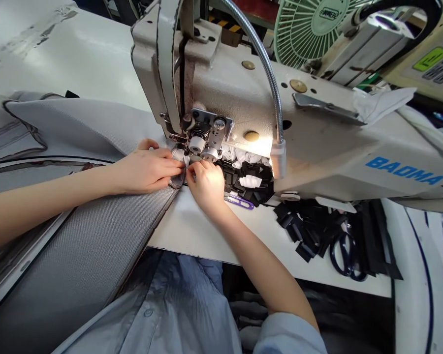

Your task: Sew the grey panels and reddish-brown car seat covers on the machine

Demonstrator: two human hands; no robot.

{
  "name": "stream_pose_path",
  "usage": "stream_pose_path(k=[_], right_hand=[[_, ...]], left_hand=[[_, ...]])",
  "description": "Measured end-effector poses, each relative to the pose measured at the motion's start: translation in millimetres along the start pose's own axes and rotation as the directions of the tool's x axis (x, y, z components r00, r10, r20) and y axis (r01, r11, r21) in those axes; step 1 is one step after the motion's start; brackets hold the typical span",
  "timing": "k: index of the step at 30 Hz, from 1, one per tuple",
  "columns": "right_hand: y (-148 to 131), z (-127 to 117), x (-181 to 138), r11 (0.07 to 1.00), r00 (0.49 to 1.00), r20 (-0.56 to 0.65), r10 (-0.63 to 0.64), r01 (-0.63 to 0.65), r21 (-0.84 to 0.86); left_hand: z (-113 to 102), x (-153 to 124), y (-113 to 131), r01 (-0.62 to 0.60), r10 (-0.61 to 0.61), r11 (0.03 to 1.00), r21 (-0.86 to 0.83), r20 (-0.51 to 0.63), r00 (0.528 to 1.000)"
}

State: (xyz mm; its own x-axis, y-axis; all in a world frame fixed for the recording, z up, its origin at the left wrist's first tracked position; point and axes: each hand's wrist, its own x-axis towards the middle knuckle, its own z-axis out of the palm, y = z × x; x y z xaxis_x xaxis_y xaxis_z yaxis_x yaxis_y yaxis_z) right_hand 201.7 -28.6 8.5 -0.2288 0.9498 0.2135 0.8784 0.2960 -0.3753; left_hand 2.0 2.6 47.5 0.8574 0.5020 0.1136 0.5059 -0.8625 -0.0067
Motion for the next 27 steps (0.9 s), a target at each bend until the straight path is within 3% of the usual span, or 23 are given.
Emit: stream_pose_path(k=[17, 27], right_hand=[[3.1, 3.4, -0.4, 0.99, 0.998, -0.024, 0.051, -0.047, 0.131], [6.8, 6.9, 1.1, 0.988, 0.994, -0.044, -0.099, 0.103, 0.111]], left_hand=[[0.5, -6.9, -2.5, 0.047, -0.044, 0.992, -0.121, 0.029, 0.999], [-2.8, -0.2, 1.5, 0.003, -0.003, 1.0, -0.004, 0.045, 0.999]])
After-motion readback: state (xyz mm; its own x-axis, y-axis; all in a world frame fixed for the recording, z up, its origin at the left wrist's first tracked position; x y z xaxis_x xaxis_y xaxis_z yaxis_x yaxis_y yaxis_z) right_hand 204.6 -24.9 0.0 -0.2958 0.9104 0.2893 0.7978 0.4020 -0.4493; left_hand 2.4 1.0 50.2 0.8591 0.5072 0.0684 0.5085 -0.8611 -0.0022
